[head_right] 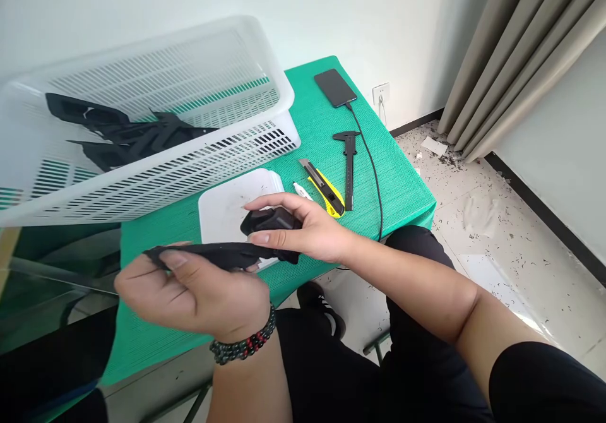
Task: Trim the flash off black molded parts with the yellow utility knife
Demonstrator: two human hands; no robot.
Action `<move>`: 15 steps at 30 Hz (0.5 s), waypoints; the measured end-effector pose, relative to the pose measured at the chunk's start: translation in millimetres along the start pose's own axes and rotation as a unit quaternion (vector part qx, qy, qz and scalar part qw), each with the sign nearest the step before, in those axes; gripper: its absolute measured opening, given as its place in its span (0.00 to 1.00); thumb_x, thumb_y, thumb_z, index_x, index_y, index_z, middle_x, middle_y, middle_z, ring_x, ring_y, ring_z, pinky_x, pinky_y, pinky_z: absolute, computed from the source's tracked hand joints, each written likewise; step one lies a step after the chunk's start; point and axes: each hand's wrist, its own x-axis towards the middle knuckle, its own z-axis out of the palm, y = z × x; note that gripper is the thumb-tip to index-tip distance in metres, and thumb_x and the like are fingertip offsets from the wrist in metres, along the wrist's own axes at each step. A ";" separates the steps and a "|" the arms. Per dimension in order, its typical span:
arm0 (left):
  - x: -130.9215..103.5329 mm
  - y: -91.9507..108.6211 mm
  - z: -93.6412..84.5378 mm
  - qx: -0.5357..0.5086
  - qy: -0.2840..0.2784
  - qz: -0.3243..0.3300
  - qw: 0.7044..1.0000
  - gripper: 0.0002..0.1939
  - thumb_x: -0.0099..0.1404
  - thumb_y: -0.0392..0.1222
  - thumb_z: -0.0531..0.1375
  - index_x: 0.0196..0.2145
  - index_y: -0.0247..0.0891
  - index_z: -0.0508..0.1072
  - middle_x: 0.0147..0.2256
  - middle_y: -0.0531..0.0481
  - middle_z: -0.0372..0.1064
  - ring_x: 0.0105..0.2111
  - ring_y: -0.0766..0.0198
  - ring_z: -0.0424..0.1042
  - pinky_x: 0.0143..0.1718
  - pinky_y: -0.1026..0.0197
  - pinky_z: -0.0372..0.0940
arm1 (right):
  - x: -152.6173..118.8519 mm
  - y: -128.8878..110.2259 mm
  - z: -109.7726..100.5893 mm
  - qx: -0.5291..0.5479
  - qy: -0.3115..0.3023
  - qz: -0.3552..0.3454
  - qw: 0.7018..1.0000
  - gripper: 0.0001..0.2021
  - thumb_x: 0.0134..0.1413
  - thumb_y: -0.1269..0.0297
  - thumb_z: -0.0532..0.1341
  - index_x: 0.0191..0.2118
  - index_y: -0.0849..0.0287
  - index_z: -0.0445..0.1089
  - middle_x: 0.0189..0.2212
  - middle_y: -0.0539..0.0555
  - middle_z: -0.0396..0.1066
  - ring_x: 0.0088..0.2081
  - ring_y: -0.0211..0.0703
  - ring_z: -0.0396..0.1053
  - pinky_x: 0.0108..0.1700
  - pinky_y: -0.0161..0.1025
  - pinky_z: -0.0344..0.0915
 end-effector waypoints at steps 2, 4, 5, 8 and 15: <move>1.3 0.6 0.8 -0.017 0.017 0.001 1.000 0.11 0.67 0.49 0.60 0.31 0.40 0.66 0.30 0.52 0.63 0.32 0.61 0.64 0.35 0.56 0.61 | 0.5 0.8 -0.9 0.004 0.014 -0.008 1.000 0.23 0.46 0.56 0.76 0.48 0.51 0.72 0.37 0.48 0.71 0.36 0.39 0.71 0.41 0.37 0.72; 2.8 1.1 1.1 -0.020 0.037 0.000 0.999 0.13 0.66 0.49 0.61 0.30 0.41 0.65 0.28 0.53 0.61 0.31 0.60 0.64 0.35 0.56 0.60 | 1.3 1.5 -1.6 0.016 0.021 -0.020 0.999 0.22 0.48 0.57 0.75 0.48 0.51 0.71 0.35 0.47 0.70 0.34 0.37 0.70 0.40 0.36 0.72; 3.6 1.0 1.0 -0.020 0.040 -0.009 0.999 0.12 0.66 0.49 0.61 0.29 0.41 0.65 0.27 0.53 0.61 0.30 0.60 0.64 0.35 0.55 0.60 | 1.6 1.6 -1.8 0.021 0.023 -0.026 0.999 0.22 0.49 0.57 0.75 0.48 0.51 0.71 0.35 0.47 0.70 0.34 0.37 0.70 0.40 0.36 0.72; 6.4 -0.1 0.0 -0.007 0.037 -0.038 0.999 0.11 0.63 0.46 0.61 0.28 0.41 0.64 0.25 0.54 0.61 0.28 0.61 0.63 0.33 0.55 0.61 | 2.4 0.6 -1.7 0.003 0.056 -0.048 0.997 0.21 0.48 0.56 0.75 0.47 0.50 0.71 0.38 0.48 0.71 0.38 0.40 0.71 0.44 0.39 0.73; 5.1 1.1 3.5 -0.022 0.004 -0.083 0.996 0.13 0.65 0.51 0.59 0.32 0.41 0.62 0.28 0.56 0.60 0.23 0.65 0.66 0.22 0.60 0.63 | 3.1 -2.3 -3.1 -0.018 0.099 -0.039 0.994 0.22 0.46 0.56 0.74 0.48 0.51 0.71 0.40 0.50 0.72 0.44 0.44 0.71 0.48 0.43 0.73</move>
